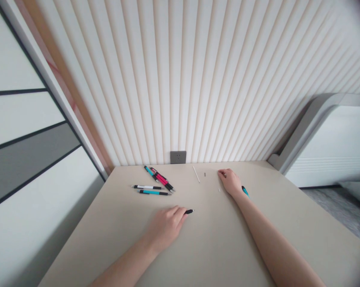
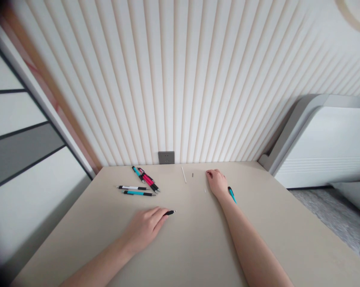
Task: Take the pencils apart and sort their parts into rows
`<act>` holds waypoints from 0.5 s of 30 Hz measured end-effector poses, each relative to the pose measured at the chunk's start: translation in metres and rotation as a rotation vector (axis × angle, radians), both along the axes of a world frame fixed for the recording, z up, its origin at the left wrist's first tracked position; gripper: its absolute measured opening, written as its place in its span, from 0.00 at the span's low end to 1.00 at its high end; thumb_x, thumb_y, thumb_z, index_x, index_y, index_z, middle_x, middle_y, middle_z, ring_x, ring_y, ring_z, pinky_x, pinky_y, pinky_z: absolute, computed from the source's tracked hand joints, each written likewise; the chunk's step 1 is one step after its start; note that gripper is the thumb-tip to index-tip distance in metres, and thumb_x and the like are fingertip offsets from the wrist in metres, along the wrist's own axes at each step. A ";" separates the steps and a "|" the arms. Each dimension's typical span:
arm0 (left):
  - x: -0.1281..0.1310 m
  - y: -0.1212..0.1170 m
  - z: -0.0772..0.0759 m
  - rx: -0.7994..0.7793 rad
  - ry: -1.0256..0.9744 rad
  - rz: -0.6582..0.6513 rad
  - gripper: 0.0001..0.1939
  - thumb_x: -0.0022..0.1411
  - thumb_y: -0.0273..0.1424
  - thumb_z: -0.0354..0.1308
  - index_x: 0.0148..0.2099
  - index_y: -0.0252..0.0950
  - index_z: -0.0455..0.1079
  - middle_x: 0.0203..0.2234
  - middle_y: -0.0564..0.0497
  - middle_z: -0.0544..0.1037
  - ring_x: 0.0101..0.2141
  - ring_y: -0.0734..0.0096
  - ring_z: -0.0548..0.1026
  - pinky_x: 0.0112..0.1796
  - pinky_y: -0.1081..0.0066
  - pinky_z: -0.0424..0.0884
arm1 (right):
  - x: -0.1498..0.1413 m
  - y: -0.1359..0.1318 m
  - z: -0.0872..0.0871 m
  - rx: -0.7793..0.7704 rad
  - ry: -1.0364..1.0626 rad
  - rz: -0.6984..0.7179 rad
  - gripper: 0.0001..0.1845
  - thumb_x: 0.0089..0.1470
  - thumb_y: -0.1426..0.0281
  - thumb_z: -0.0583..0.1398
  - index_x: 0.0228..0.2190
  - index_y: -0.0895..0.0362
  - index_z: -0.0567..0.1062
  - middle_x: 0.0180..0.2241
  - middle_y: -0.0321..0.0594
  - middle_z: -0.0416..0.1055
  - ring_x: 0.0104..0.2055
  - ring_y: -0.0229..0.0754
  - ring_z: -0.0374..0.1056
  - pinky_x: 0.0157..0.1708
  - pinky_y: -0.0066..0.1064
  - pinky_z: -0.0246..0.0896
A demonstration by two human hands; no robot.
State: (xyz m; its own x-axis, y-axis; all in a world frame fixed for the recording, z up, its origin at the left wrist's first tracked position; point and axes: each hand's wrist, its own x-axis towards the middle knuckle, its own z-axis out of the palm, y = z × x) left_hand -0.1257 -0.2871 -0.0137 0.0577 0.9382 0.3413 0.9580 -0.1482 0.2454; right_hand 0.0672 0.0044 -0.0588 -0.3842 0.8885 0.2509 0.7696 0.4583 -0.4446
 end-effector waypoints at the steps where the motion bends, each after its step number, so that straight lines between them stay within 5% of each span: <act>1: 0.000 0.000 0.000 -0.006 0.002 -0.003 0.12 0.71 0.30 0.47 0.48 0.40 0.72 0.33 0.51 0.79 0.33 0.68 0.79 0.34 0.73 0.73 | 0.000 0.000 0.000 -0.002 -0.001 0.013 0.14 0.61 0.66 0.54 0.42 0.53 0.79 0.43 0.42 0.75 0.42 0.45 0.70 0.42 0.34 0.59; 15: 0.000 0.002 0.004 -0.058 0.014 0.010 0.11 0.71 0.30 0.47 0.47 0.39 0.71 0.33 0.51 0.79 0.33 0.67 0.79 0.33 0.72 0.71 | 0.004 -0.002 0.004 -0.011 0.030 0.101 0.17 0.59 0.67 0.56 0.48 0.54 0.77 0.43 0.43 0.75 0.42 0.45 0.70 0.43 0.33 0.60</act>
State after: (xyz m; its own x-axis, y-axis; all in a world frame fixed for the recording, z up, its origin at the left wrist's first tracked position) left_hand -0.1257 -0.2855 -0.0097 0.0526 0.9570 0.2852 0.9627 -0.1244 0.2401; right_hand 0.0708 0.0023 -0.0547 -0.4645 0.8485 0.2536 0.7062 0.5277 -0.4720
